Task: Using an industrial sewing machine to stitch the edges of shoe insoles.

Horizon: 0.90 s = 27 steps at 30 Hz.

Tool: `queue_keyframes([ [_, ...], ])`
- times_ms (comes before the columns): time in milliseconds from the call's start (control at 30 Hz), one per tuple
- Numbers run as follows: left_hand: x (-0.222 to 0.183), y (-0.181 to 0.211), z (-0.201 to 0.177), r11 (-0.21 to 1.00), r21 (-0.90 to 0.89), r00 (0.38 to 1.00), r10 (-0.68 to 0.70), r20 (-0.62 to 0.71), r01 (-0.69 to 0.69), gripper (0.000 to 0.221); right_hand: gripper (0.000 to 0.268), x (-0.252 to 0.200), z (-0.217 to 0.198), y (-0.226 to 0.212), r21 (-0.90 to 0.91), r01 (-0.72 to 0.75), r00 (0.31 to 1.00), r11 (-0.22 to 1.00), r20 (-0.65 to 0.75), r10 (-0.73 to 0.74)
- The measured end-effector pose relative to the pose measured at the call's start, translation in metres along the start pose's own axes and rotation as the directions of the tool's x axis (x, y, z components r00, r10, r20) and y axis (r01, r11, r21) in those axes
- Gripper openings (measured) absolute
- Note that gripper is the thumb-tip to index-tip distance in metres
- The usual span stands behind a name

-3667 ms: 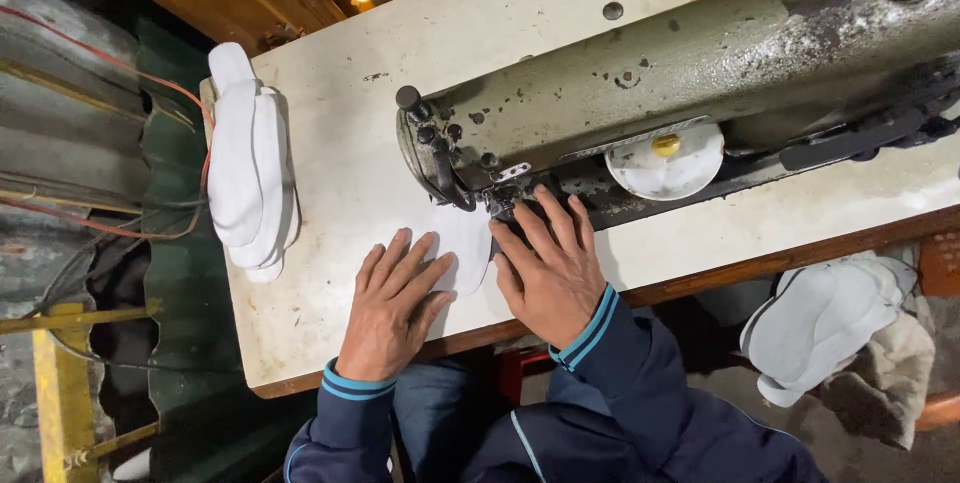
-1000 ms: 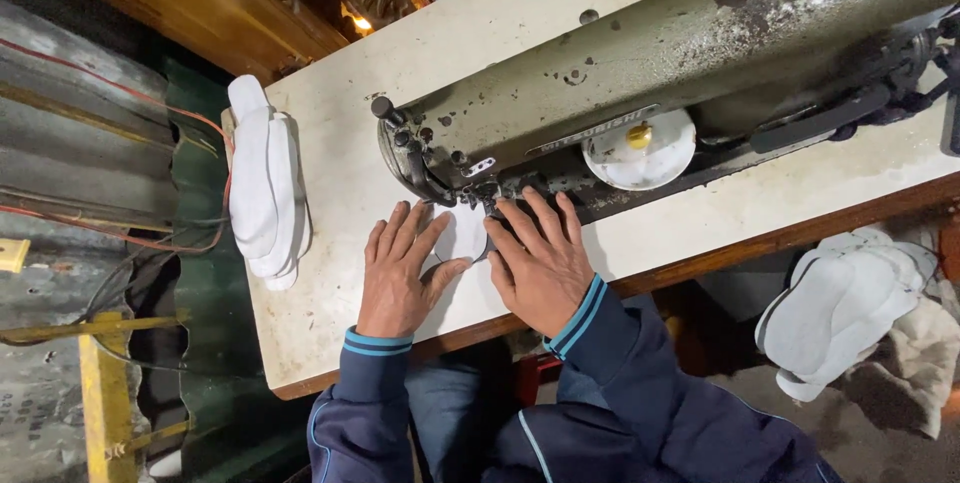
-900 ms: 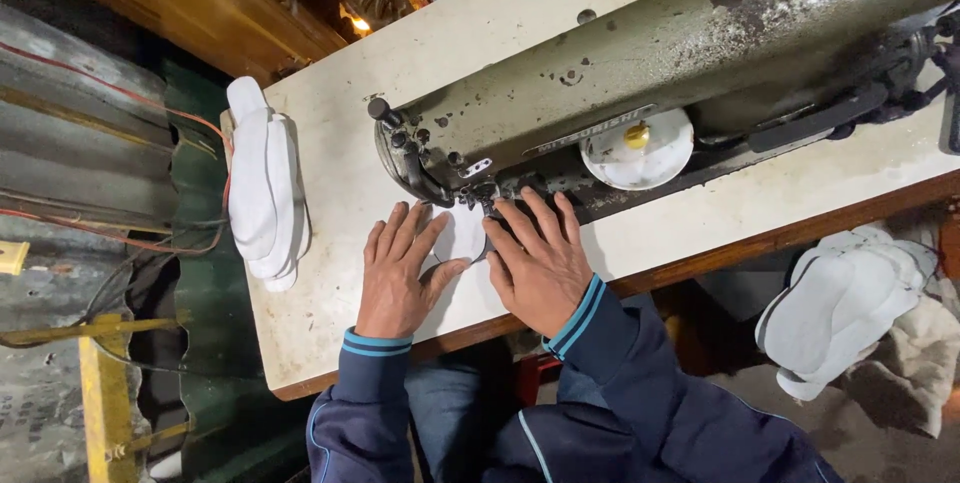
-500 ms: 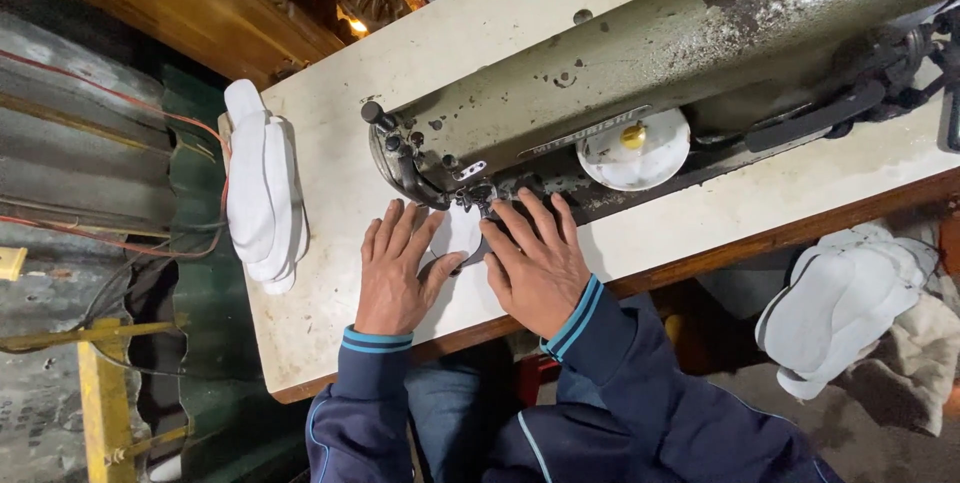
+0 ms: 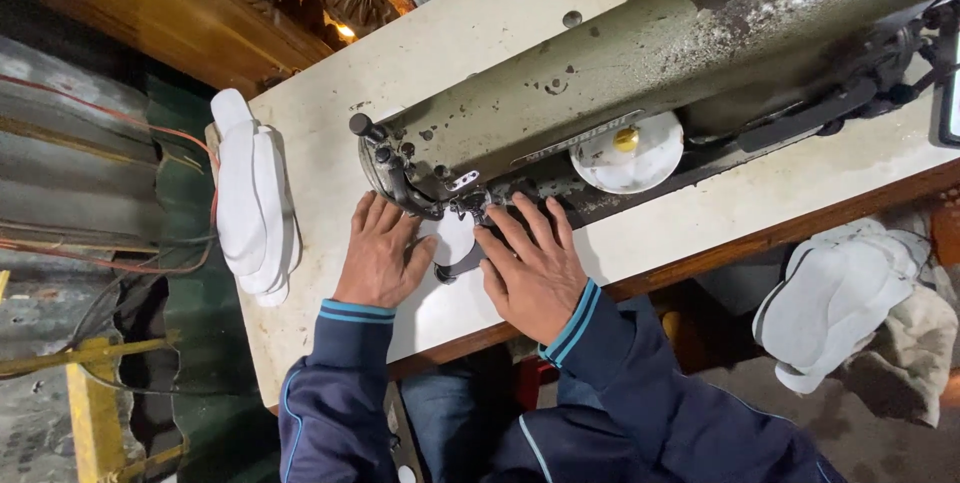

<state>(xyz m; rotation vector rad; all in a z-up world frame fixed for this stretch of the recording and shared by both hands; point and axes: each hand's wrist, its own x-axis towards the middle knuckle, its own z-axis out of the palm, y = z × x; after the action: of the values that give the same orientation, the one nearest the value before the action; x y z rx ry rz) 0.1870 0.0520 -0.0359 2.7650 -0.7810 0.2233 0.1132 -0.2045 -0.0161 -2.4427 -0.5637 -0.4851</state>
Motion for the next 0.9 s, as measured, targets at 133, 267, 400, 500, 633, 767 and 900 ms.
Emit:
queue_keyframes([
  [133,-0.002,-0.019,0.018,1.0,-0.012,1.0,0.022,-0.003,-0.022,0.053,0.035,0.003,-0.004,-0.002,0.017,-0.01,1.0,1.0,0.013,0.01],
  [267,-0.001,-0.014,0.012,1.0,0.006,1.0,0.015,-0.015,-0.014,0.057,0.035,0.004,-0.003,-0.002,0.012,-0.011,1.0,1.0,0.021,0.011],
  [400,-0.01,-0.037,0.036,1.0,0.017,1.0,-0.01,0.0,0.01,0.058,0.035,0.003,0.0,-0.002,0.016,-0.01,1.0,1.0,0.016,0.01],
  [500,-0.011,-0.038,0.036,1.0,0.024,1.0,-0.013,0.005,0.013,0.06,0.035,0.003,0.0,-0.002,0.02,-0.008,1.0,1.0,0.021,0.008],
  [633,-0.006,-0.027,0.022,0.999,0.033,1.0,-0.02,0.004,0.02,0.061,0.035,0.002,0.0,-0.002,0.012,-0.005,1.0,1.0,0.022,0.005],
  [767,-0.001,-0.017,0.01,0.998,0.063,0.999,-0.031,0.009,0.031,0.06,0.036,0.001,0.0,-0.002,0.018,-0.01,0.999,1.0,0.036,0.009],
  [900,-0.004,-0.03,0.021,0.996,0.07,0.997,-0.058,0.043,0.055,0.062,0.038,0.003,-0.005,-0.004,0.034,-0.013,0.998,0.999,0.063,0.011],
])
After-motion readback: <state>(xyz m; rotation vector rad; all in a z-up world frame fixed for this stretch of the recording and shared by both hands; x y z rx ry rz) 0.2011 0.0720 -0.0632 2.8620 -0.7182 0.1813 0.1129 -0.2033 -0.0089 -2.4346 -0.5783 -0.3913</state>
